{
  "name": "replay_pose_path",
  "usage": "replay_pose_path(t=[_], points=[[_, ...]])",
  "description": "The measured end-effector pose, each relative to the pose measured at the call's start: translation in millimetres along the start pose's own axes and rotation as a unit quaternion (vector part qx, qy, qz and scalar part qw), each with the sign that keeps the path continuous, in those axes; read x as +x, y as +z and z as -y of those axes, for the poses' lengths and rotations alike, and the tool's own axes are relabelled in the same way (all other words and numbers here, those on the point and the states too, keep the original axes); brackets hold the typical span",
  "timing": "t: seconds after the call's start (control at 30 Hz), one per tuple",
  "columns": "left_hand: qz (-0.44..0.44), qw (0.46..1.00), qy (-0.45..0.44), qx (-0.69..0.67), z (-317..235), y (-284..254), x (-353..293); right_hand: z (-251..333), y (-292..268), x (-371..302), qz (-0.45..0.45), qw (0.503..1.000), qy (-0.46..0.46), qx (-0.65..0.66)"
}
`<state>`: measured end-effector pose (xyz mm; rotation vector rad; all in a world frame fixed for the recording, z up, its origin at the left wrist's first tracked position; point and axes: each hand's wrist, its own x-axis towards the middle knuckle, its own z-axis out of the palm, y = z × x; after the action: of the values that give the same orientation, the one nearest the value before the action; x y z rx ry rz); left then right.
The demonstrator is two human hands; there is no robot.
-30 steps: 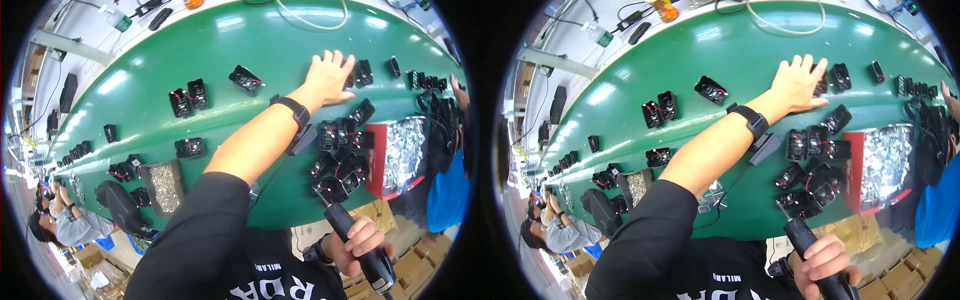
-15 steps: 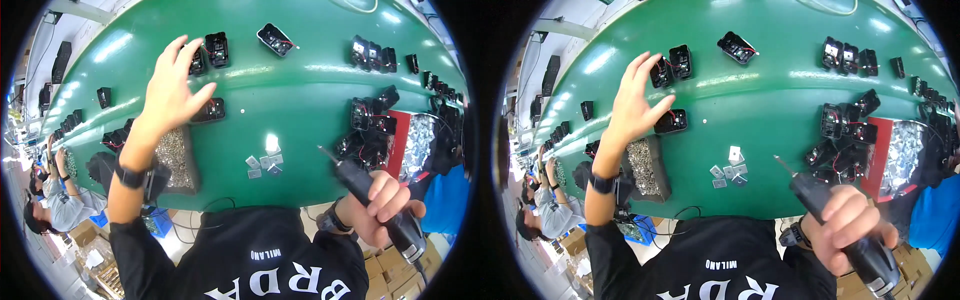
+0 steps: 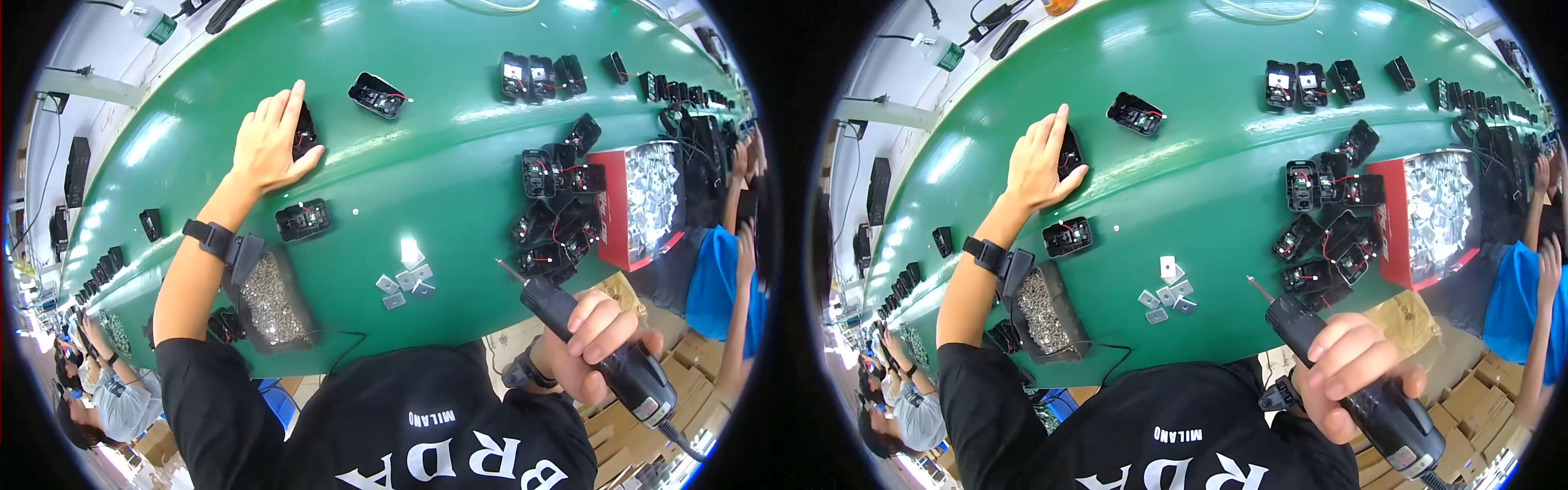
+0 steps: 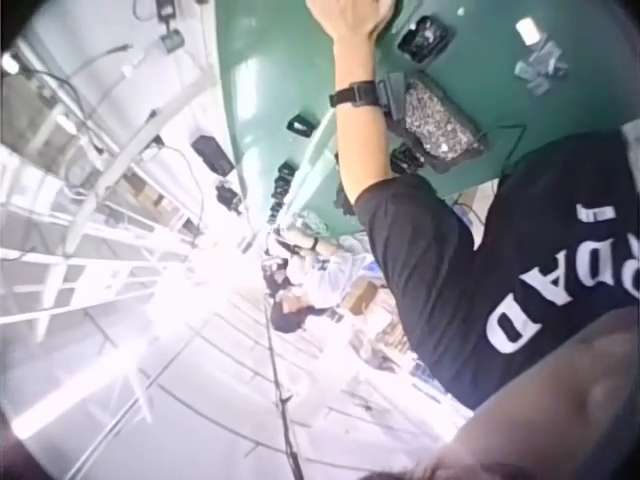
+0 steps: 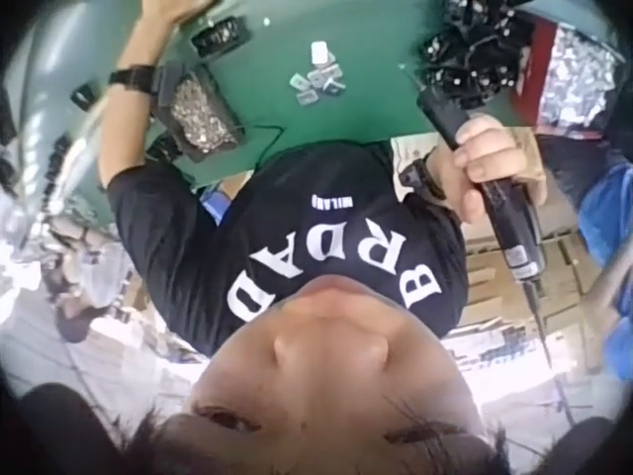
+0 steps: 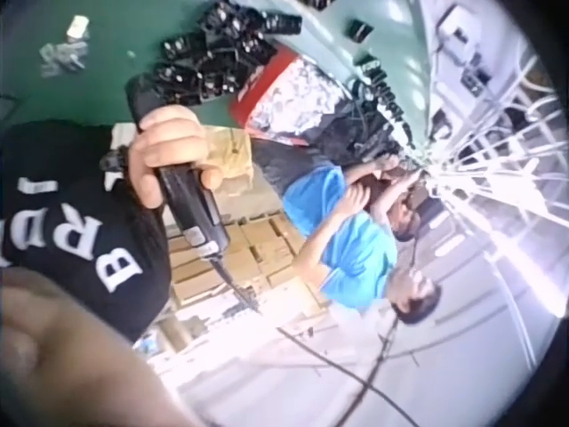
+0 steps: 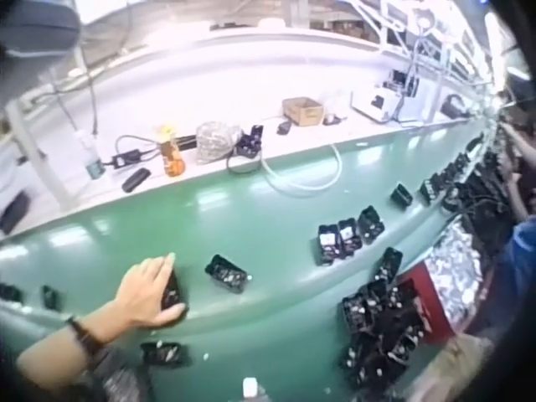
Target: The person picks up a screw from a container, places it onto the tip of a power screwdriver, and drives it into a black plastic housing. This process is repeated several times, occasionally involving placing a metal bracket onto the housing before screwing.
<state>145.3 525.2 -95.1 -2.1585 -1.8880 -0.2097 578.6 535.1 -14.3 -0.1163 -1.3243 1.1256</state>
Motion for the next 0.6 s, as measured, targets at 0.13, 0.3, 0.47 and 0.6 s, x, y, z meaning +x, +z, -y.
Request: replay_pose_path(t=[0.13,0.3,0.47,0.6], points=[[0.039,0.999,0.006,0.015,4,2,2,-3,-3,-5,-0.026,1.0,-0.014,-0.009],[0.003,1.0,-0.007,-0.006,18,-5,8,-14,-4,2,-0.001,1.0,-0.011,0.024],[-0.122,0.99,0.047,-0.059,-55,-23,98,-13,-16,-5,0.012,1.0,0.002,0.022],[-0.037,0.992,0.112,-0.05,-121,3,165,-9,-21,-2,0.015,0.999,0.0,0.028]])
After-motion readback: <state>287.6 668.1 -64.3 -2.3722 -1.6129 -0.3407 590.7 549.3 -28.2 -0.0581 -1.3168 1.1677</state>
